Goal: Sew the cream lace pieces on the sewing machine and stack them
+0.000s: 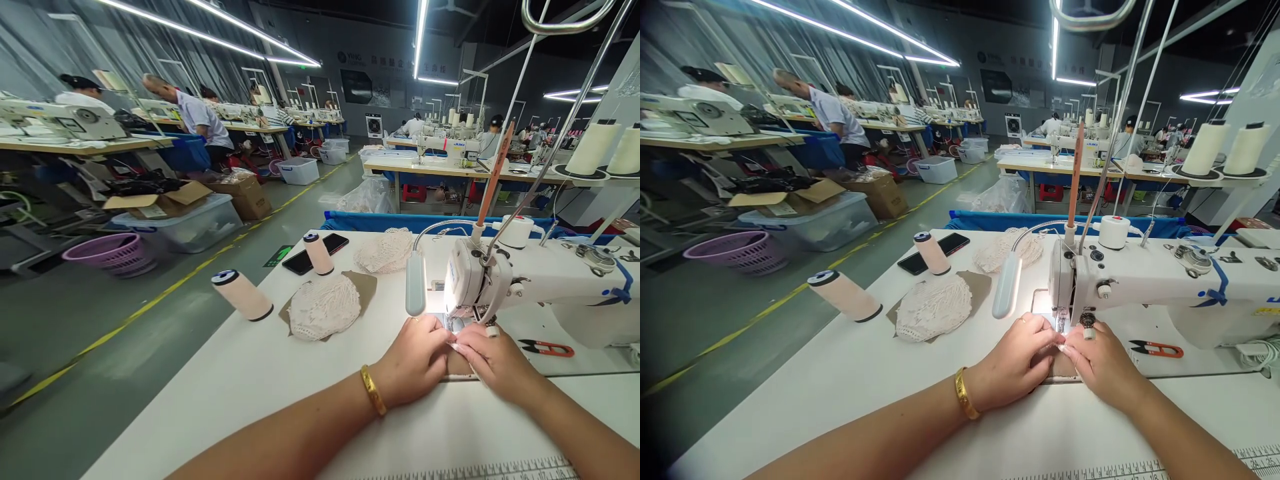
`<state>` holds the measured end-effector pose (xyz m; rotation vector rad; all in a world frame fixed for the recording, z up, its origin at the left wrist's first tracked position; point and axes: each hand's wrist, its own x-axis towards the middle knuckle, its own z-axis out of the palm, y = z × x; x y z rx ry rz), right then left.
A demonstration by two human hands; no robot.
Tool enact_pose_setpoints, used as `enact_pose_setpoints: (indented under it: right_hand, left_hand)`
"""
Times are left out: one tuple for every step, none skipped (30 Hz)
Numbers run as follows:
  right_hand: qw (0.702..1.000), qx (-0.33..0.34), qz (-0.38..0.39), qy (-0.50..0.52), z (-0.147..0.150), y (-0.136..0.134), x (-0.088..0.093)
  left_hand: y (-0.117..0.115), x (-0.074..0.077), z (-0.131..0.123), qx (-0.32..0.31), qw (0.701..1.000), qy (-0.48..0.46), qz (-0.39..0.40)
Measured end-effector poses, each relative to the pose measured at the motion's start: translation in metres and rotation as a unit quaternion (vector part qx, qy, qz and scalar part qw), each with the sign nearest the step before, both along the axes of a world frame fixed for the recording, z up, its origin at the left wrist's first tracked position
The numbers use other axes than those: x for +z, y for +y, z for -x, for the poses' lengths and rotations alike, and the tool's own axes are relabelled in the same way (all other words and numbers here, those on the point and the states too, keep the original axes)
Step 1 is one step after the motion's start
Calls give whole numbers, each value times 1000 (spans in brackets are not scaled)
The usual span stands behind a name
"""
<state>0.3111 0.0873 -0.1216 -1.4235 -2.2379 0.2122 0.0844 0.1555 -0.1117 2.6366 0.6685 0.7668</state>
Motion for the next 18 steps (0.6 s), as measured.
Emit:
enact_pose_setpoints:
  right_hand:
    - [1000, 3, 1, -9, 0, -1, 1]
    - [1000, 6, 1, -21, 0, -2, 1]
    - [999, 7, -1, -34, 0, -3, 2]
    - [999, 8, -5, -45, 1, -4, 2]
    - [998, 8, -9, -54, 1, -5, 3]
    - [998, 8, -13, -61, 2, -6, 3]
    - [998, 7, -17, -67, 2, -6, 3]
    - [997, 6, -18, -72, 2, -6, 3]
    - [997, 3, -18, -77, 2, -5, 2]
    - [997, 0, -16, -81, 2, -5, 2]
    - [996, -3, -14, -84, 2, -5, 1]
    - [996, -5, -15, -86, 2, -4, 1]
    - [996, -8, -18, -89, 1, -4, 0]
    - [996, -10, -23, -91, 1, -4, -1]
    - [995, -13, -29, -93, 1, -3, -2]
    - [995, -17, -36, -94, 1, -3, -2]
    - [994, -21, -43, -94, 1, -3, -3]
    - [994, -25, -48, -93, 1, -3, -4]
  left_hand:
    - [1, -1, 0, 2, 1000, 1, -8]
    - [1, -1, 1, 4, 1000, 3, -19]
    - [1, -1, 2, 5, 999, 6, -33]
    - [0, -1, 3, 5, 999, 9, -49]
    - [0, -1, 4, 2, 998, 13, -66]
    - [-1, -1, 4, -3, 997, 15, -82]
    - [-1, -1, 5, -10, 995, 17, -96]
    - [-1, -1, 4, -18, 994, 16, -109]
    - [-1, -2, 4, -27, 992, 12, -120]
    - [-1, -2, 4, -32, 991, 9, -129]
    - [-1, -2, 3, -35, 990, 7, -134]
    - [0, -2, 3, -35, 990, 7, -138]
    - [0, -3, 2, -33, 989, 9, -140]
    - [0, -3, 2, -30, 989, 13, -143]
    - [1, -3, 2, -26, 989, 15, -146]
    - [1, -3, 2, -22, 988, 16, -150]
    - [1, -3, 2, -20, 988, 16, -154]
    - [1, -3, 2, -17, 987, 16, -157]
